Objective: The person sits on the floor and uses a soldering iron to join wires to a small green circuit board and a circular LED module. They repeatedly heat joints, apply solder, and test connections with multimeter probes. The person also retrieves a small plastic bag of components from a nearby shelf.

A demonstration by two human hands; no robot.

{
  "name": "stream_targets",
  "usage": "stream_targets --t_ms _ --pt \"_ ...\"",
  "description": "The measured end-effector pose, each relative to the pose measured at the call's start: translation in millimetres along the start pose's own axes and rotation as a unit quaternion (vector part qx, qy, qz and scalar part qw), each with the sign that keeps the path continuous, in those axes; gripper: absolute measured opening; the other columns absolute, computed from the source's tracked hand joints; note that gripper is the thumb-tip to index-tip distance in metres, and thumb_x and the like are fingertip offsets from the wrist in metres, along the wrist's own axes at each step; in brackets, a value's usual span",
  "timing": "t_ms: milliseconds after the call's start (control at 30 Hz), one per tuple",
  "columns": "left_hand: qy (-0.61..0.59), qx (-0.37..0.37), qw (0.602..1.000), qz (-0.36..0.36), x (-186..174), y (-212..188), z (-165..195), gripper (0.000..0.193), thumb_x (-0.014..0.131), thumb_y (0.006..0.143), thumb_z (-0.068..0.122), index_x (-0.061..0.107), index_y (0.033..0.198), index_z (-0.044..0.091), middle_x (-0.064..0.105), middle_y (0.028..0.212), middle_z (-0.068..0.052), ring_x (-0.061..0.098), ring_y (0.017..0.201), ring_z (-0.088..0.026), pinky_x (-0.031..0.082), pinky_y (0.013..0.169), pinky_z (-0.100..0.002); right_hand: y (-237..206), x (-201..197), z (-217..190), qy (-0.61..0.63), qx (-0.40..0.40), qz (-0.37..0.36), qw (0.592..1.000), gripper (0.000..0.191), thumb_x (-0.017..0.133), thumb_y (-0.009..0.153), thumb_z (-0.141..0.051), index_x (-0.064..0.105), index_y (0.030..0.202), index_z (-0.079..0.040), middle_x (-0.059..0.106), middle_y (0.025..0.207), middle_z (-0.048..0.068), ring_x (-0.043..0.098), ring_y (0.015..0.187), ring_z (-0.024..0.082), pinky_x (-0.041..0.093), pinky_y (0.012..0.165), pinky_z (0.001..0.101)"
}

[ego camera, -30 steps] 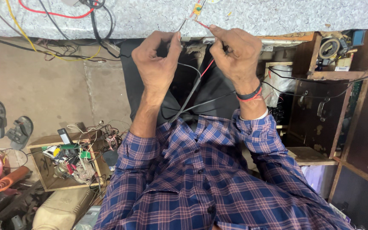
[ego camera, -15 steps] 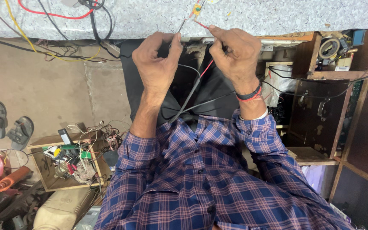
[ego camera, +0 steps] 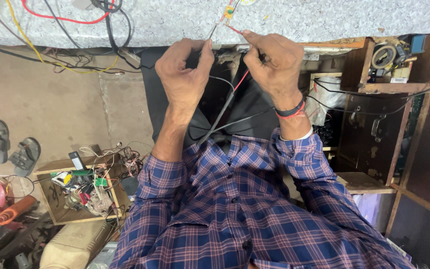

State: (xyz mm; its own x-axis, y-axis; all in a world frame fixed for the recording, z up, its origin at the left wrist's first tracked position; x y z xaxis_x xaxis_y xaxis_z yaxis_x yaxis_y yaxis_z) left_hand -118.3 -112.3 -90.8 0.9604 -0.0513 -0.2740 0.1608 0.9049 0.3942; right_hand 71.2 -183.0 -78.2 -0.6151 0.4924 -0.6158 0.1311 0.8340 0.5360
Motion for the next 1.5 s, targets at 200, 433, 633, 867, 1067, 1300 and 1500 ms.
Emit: stream_targets --t_ms 200,433,633,867,1067,1300,1500 --pt "0.01 -0.01 1.0 0.005 1.4 -1.3 -3.0 0.01 0.078 0.092 0.004 0.071 0.088 -0.001 0.071 0.078 -0.008 0.064 0.066 -0.017 0.048 0.061 -0.031 -0.5 -1.0 0.6 -0.008 0.002 -0.001 1.0 0.027 0.073 0.086 0.007 0.08 0.109 -0.004 0.067 0.076 0.008 0.057 0.061 0.018 0.043 0.057 0.0319" --pt "0.009 -0.008 1.0 0.003 3.4 -1.0 -3.9 0.009 0.079 0.093 0.005 0.072 0.089 0.0 0.071 0.078 -0.007 0.063 0.064 -0.015 0.045 0.058 -0.03 0.3 -0.8 1.1 -0.003 -0.001 0.003 1.0 0.024 0.073 0.088 0.007 0.079 0.108 -0.004 0.069 0.079 0.007 0.06 0.061 0.017 0.045 0.056 0.0305" --pt "0.008 -0.024 1.0 0.001 4.1 -0.7 -4.8 0.009 0.079 0.092 0.005 0.073 0.089 0.0 0.071 0.076 -0.006 0.062 0.063 -0.013 0.043 0.056 -0.029 -0.4 -1.2 3.4 -0.001 0.008 0.0 1.0 0.023 0.073 0.087 0.006 0.08 0.106 -0.004 0.068 0.076 0.008 0.057 0.059 0.017 0.043 0.055 0.0312" --pt "-0.018 -0.015 1.0 0.002 5.3 1.6 0.3 0.008 0.077 0.094 0.004 0.072 0.09 0.0 0.072 0.079 -0.006 0.066 0.067 -0.014 0.048 0.062 -0.029 -0.6 -1.0 1.2 -0.015 -0.003 0.0 1.0 0.026 0.073 0.085 0.006 0.08 0.107 -0.005 0.067 0.077 0.007 0.057 0.061 0.019 0.043 0.056 0.0327" --pt "-0.014 0.0 1.0 -0.001 9.2 3.1 2.6 0.008 0.078 0.094 0.005 0.072 0.091 0.001 0.072 0.081 -0.006 0.067 0.07 -0.015 0.049 0.064 -0.029 -0.8 -0.6 2.5 -0.005 0.004 -0.003 1.0 0.026 0.073 0.085 0.007 0.08 0.108 -0.004 0.067 0.078 0.008 0.057 0.061 0.019 0.043 0.056 0.0324" --pt "0.014 0.016 1.0 -0.011 18.0 5.4 1.4 0.01 0.08 0.093 0.008 0.072 0.09 0.003 0.069 0.076 -0.005 0.061 0.065 -0.017 0.046 0.06 -0.03 -0.8 0.2 3.9 -0.006 0.003 -0.003 1.0 0.026 0.073 0.086 0.006 0.079 0.108 -0.004 0.068 0.079 0.008 0.059 0.062 0.019 0.044 0.057 0.0321" --pt "0.009 0.023 1.0 -0.013 23.2 4.4 1.1 0.011 0.08 0.094 0.008 0.071 0.09 0.004 0.066 0.073 -0.004 0.059 0.064 -0.016 0.045 0.06 -0.031 -1.5 0.7 5.2 -0.007 0.0 -0.003 1.0 0.027 0.073 0.086 0.006 0.079 0.11 -0.005 0.068 0.079 0.008 0.059 0.064 0.019 0.045 0.058 0.0328"
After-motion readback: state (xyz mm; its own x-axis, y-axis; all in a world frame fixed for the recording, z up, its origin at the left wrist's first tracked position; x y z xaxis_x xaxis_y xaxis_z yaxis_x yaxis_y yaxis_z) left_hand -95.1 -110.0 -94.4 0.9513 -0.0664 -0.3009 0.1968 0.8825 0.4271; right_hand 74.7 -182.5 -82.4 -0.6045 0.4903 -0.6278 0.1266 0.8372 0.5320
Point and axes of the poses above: each hand's wrist, its own y-axis towards the middle knuckle, its own x-axis out of the palm, z = x × y, the point moved 9 cm from there along y, towards the middle knuckle
